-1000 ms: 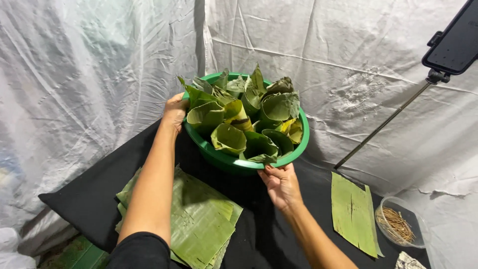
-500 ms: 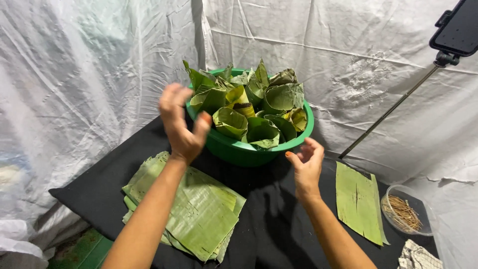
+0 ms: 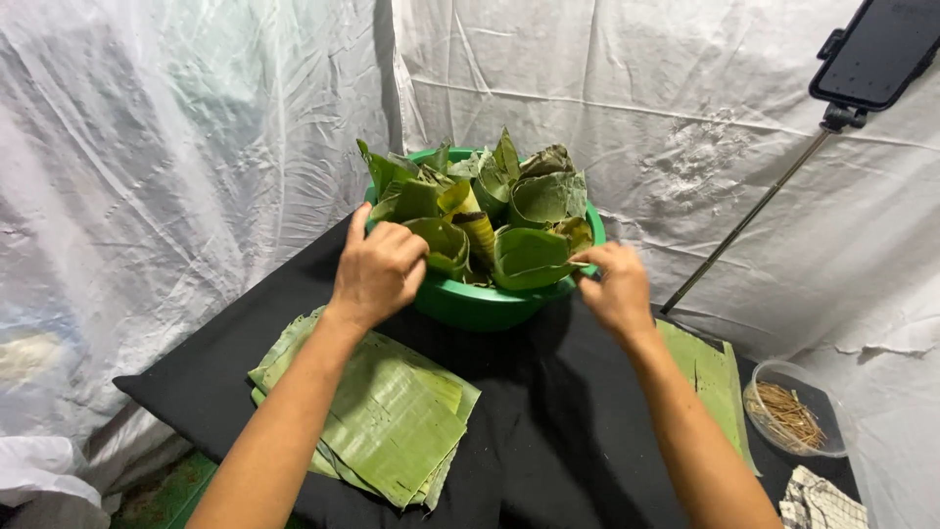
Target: Cleaning banana leaves with a cloth and folding them into cone shapes for food packaging.
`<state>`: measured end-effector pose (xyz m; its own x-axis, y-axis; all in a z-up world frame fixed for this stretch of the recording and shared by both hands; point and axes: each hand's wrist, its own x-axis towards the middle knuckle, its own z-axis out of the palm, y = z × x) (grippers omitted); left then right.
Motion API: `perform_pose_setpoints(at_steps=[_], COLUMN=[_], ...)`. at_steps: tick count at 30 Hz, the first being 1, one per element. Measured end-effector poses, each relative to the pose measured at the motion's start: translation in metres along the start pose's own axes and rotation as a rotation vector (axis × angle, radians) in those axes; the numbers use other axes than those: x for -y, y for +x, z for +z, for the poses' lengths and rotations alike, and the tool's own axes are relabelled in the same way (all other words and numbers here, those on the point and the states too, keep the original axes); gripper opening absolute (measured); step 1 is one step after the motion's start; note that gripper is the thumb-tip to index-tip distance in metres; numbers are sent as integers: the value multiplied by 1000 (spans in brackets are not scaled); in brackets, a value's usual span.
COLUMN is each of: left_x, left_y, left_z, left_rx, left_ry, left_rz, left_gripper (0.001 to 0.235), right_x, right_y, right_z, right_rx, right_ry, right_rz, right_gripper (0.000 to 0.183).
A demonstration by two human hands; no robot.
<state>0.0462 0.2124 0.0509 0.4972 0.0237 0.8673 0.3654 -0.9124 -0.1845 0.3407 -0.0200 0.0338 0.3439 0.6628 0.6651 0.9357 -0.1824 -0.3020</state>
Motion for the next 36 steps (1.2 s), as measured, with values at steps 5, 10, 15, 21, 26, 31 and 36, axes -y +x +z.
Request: perform_pose_setpoints(at_steps=[5,10,15,21,26,31,36], left_x=[-34,-72,-101,-103,-88,-83,-48], left_y=[7,19,11,19,47,29,83], left_z=[7,18,63,91,74,69,-2], left_rx=[85,121,161,208,57,197,428], left_ry=[-105,-201,-230,-337,-181,-234,-561], left_rz=[5,130,143,98,251,227,56], left_gripper=[44,48,45,5,11,8,44], right_x=[41,22,-17,-66,-66,-72,-24], right_y=[-14,8,18,45,69,57,84], right_z=[13,-7,8,62,34,48,0], right_rx=[59,58,71,282,307,438,202], right_ry=[174,389,39,-320,-290,-269,368], right_rz=[46,190,180,214,255,253,392], right_gripper=[33,55,23,18,28,39,43])
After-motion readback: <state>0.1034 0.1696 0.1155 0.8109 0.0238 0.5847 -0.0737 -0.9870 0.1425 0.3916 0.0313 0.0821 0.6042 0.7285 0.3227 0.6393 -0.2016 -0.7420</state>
